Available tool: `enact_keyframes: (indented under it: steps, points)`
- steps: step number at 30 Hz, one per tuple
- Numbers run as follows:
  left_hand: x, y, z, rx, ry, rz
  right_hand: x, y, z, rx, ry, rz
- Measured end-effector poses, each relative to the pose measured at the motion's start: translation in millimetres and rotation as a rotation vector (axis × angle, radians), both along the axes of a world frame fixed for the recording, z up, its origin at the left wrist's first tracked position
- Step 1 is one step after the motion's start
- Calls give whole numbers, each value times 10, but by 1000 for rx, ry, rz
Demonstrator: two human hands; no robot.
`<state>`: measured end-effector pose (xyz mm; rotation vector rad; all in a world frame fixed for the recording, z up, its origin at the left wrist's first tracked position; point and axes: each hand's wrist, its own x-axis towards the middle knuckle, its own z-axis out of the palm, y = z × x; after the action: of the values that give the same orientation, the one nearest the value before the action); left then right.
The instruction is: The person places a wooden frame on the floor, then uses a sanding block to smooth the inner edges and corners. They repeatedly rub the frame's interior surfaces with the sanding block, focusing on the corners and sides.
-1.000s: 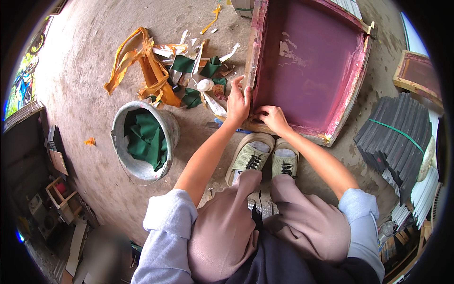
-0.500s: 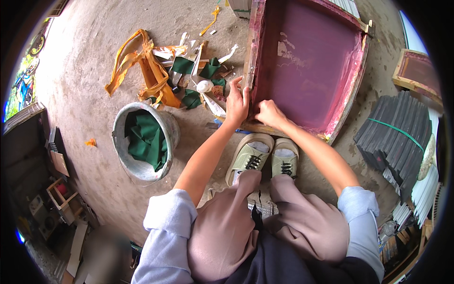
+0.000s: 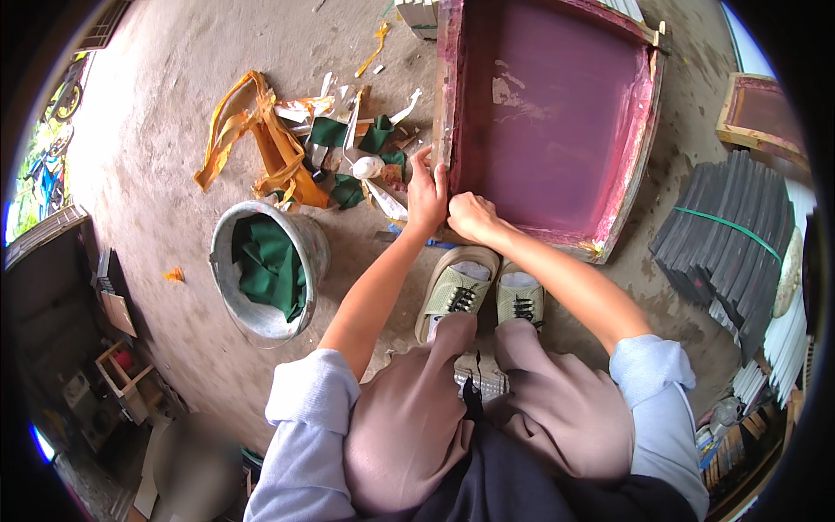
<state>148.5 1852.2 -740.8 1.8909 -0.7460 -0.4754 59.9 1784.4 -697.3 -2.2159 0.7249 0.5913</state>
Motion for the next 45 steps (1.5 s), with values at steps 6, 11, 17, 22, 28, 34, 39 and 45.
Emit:
enact_keyframes:
  steps: [6,11,17,22,28,34,39,45]
  points:
    - [18,27,-57,-8,-37,4,-98,102,-48,-4,-103,-241]
    - [27,37,-8,53,36,-7,-23,31,-42,111,-45,-338]
    - [30,33,30,105,77,6,82,-33,-13,92,-8,-333]
    - [19,19,26,61,-25,11,-86,-61,-79,12,-103,-105]
    - [-14,3,69,108,-56,29,-204,-119,-165,62,-179,-142]
    - [9,42,56,67,-110,52,-239,-207,-355,105,-310,-44]
    - [8,22,64,61,-70,34,-267,-407,-347,209,-512,192]
    - [26,42,114,136,-6,41,-68,-287,-145,253,-50,-93]
